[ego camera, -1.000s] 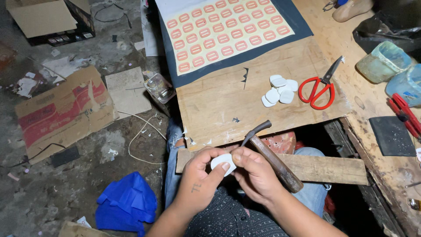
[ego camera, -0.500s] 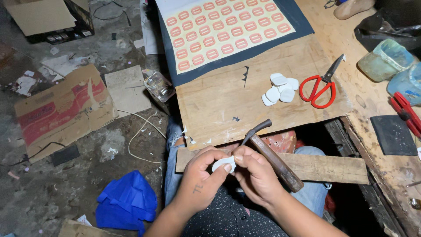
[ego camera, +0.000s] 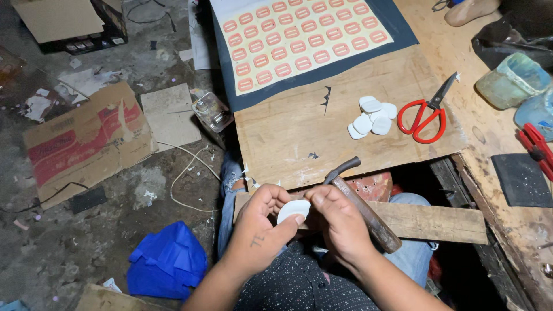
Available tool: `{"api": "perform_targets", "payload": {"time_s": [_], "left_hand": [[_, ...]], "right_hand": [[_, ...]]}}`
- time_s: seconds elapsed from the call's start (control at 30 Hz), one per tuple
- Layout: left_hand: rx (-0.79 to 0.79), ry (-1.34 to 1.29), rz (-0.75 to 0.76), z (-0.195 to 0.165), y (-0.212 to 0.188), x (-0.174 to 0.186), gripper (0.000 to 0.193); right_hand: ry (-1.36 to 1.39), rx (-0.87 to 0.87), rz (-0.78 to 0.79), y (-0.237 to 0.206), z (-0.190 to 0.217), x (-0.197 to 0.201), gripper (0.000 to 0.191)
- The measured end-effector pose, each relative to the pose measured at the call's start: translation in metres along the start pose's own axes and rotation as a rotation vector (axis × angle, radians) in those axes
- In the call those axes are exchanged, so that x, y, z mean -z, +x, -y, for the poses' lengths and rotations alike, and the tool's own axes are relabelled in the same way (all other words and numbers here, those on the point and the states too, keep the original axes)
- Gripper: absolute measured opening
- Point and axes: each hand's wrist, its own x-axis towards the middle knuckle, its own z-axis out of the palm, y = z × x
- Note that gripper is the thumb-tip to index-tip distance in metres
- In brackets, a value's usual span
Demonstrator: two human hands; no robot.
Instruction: The person hammers small white and pink shoe buckle components flat on a wooden plank with a small hammer, peels and repositions the pieces by hand, then trims their edges with a red utility knife on a dark pad and places finished pieces on the table.
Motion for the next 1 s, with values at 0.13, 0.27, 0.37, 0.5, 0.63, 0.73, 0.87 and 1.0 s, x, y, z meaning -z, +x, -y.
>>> {"api": "perform_targets", "payload": {"time_s": [0.13, 0.27, 0.37, 0.5, 0.63, 0.73, 0.87, 1.0], "left_hand": [[0.146, -0.004, 0.073, 0.013, -0.001, 0.004, 0.023], [0.118, -0.192, 0.082, 0.026, -0.002, 0.003, 0.022], [0.085, -0.346, 0.071, 0.033, -0.002, 0.002, 0.018], [0.04, -0.343, 0.11, 0.039, -0.008, 0.003, 0.014], [0.044, -0.285, 0.146, 0.039, -0.008, 0.007, 0.012], [0.031, -0.194, 0.083, 0.034, -0.007, 0.005, 0.013], [-0.069, 0.127, 0.061, 0.019, -0.007, 0.006, 0.014], [-0.269, 0.404, 0.084, 0.008, -0.007, 0.01, 0.012]], "right_hand": [[-0.237, -0.017, 0.076, -0.001, 0.015, 0.001, 0.016], [-0.158, 0.001, 0.106, -0.002, 0.008, 0.005, 0.011], [-0.035, 0.048, 0.094, -0.001, -0.002, 0.008, 0.01], [0.2, -0.089, 0.178, -0.002, -0.006, 0.009, 0.011], [0.218, -0.134, 0.162, -0.003, -0.005, 0.005, 0.014], [0.062, -0.062, 0.071, -0.003, -0.003, 0.004, 0.015], [-0.162, 0.025, 0.1, -0.002, -0.002, 0.007, 0.012], [0.083, -0.071, 0.165, -0.002, -0.001, 0.006, 0.01]]}}
